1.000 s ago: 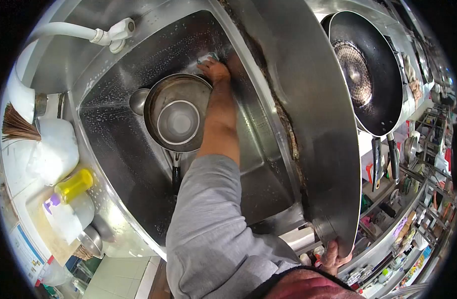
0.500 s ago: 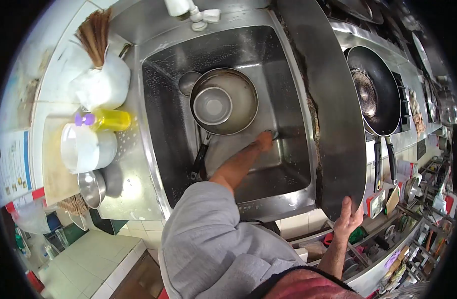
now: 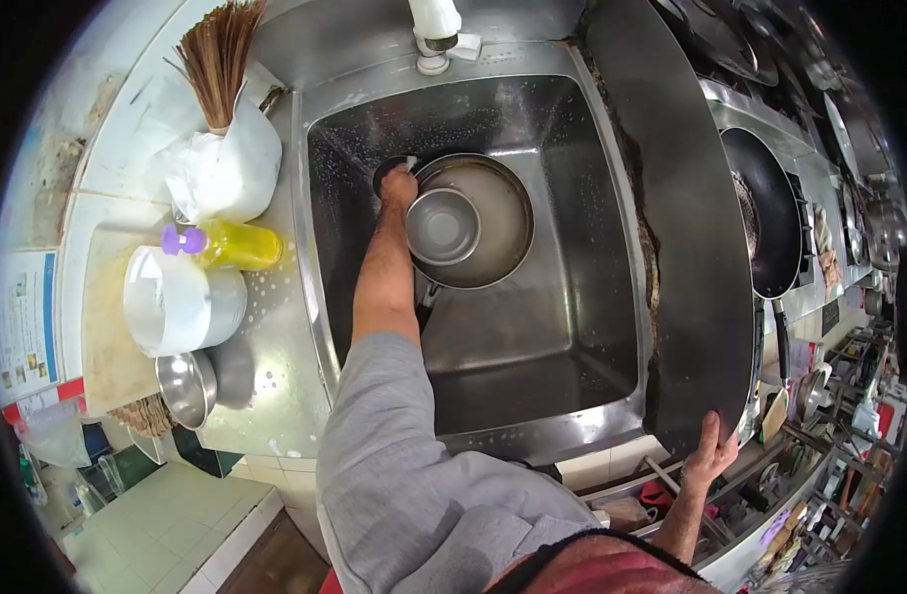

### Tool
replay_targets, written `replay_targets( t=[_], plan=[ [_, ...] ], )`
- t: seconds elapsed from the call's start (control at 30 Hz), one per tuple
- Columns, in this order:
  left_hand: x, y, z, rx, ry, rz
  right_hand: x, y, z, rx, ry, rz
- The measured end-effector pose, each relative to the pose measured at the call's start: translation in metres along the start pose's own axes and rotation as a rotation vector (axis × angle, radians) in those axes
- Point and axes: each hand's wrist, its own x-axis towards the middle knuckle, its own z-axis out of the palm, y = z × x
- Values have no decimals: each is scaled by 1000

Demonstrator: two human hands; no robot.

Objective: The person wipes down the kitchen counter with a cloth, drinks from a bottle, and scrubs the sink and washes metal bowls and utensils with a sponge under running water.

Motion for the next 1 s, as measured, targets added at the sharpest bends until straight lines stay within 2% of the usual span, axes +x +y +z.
replay_targets(
  t=[0.1,0.17,0.3,0.37,0.4,0.43,0.5,0.53,0.6,0.63,0.67,0.73,0.77,0.83,0.9,0.97,1.0],
  plan=[
    [-2,-7,12,-20,-112,-3,1,-3,-1,-38,3,0],
    [0,-22,33,35,-198,87,1,-2,-1,-79,11,-30],
    [-22,-32,51,137,-194,227,0,1,-3,-78,10,-6],
    [-30,-24,39,-126,-99,203,-3,0,-5,-121,25,3],
    [-30,-14,20,-188,-234,138,-4,0,-4,-155,43,11],
    [-26,-19,15,-186,-238,137,-4,-2,-2,-156,41,15],
    [-13,-28,5,-216,51,-71,-2,-7,2,-67,71,32],
    [-8,-32,4,-219,48,-68,-2,-5,1,-70,75,31],
    [2,-42,0,-272,348,-559,-7,2,-4,-107,70,31],
    [14,-59,14,-274,351,-554,-6,0,-3,-103,74,29],
    [30,-85,42,-175,271,-524,-6,-4,-3,-75,69,50],
    [39,-88,60,11,46,-388,-8,-1,-5,-56,54,75],
    [40,-88,72,9,41,-388,-10,1,-7,-60,54,77],
    [37,-77,92,-127,59,-272,-11,5,-9,-121,54,55],
    [37,-74,94,-85,-7,-247,-12,4,-11,-133,50,60],
    [34,-74,86,-319,-207,-139,-11,3,-10,-137,49,58],
    [33,-72,83,-314,-204,-138,-9,0,-9,-122,51,64]
  ],
)
